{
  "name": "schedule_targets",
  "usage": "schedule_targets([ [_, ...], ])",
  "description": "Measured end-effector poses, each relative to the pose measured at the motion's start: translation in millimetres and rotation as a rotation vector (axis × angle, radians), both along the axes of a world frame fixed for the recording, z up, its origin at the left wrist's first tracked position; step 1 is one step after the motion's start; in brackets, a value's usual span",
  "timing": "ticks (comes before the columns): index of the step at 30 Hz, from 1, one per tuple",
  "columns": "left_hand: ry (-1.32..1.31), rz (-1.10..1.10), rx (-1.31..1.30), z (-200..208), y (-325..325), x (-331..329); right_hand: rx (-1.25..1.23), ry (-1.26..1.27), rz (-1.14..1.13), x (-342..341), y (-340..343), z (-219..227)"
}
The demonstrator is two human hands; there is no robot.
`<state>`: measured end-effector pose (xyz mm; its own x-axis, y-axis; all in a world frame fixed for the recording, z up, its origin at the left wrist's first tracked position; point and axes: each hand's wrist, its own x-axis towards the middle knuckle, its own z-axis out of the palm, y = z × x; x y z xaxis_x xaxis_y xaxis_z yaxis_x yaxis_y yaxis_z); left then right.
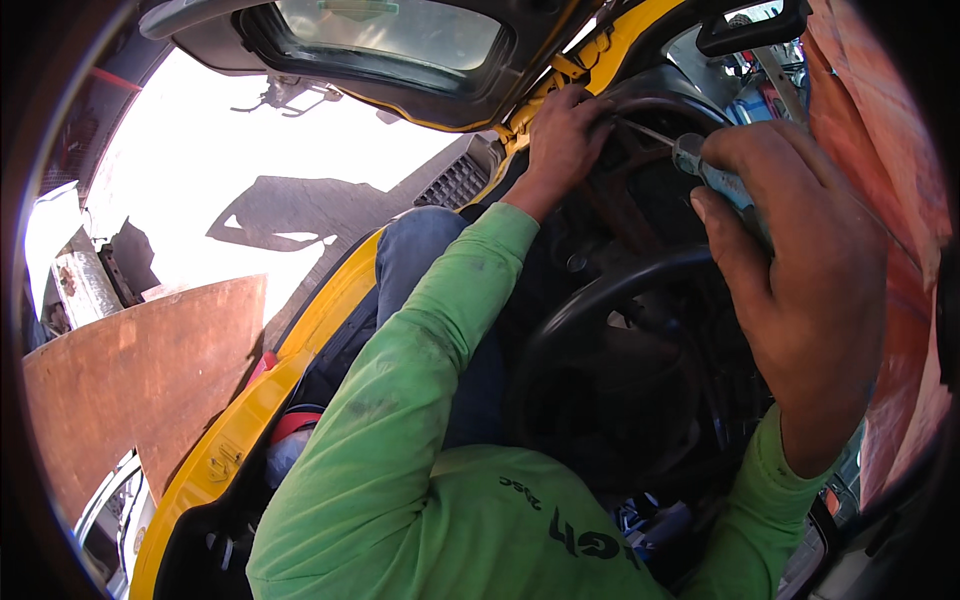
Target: The person uses a screwdriver to remove screws from the dashboard trim and steering column area. They detach and reattach plastic panels around the instrument cluster and steering wheel, handling screws and tools on the passenger seat.
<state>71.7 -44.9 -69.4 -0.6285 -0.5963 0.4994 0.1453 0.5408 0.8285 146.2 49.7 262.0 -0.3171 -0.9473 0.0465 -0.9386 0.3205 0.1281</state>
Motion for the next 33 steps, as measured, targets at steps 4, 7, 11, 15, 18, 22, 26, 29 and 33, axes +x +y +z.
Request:
schedule_targets([
  [4, 0.034, -0.017, 0.010, 1.2, 1.9, -3.5, -0.025, -0.009, 0.042, -7.3, 4.6, 2.4],
  [7, 0.034, -0.021, -0.001, 2.6, 3.2, -3.8, -0.007, -0.014, 0.055, -6.8, 4.6, 2.5],
  [11, 0.007, 0.008, 0.059, 0.5, 3.0, -7.1, -0.020, -0.070, 0.108, -3.9, -2.1, -9.6],
  [15, 0.071, -0.071, 0.026, -20.6, -7.3, -15.4, 0.056, -0.060, 0.116, -7.9, -13.2, -6.4],
  [18, -0.118, -0.157, -0.063, -25.6, -20.0, -13.1, 0.119, -0.036, 0.109, -10.1, -15.3, -3.6],
  [22, -0.009, 0.001, -0.291, -36.2, -6.9, -7.3, 0.172, -0.026, 0.096, -14.9, -15.2, 1.1],
  [26, -0.089, 0.007, -0.290, -18.3, -0.7, -2.1, 0.226, -0.017, 0.075, -15.5, -13.6, 5.6],
  [29, -0.069, -0.001, -0.218, -17.3, -4.0, 3.8, 0.249, -0.019, 0.092, -16.3, -14.0, 8.5],
  [33, -0.058, -0.039, -0.207, -20.2, -8.6, -2.4, 0.270, -0.015, 0.090, -11.0, -11.8, 7.6],
])
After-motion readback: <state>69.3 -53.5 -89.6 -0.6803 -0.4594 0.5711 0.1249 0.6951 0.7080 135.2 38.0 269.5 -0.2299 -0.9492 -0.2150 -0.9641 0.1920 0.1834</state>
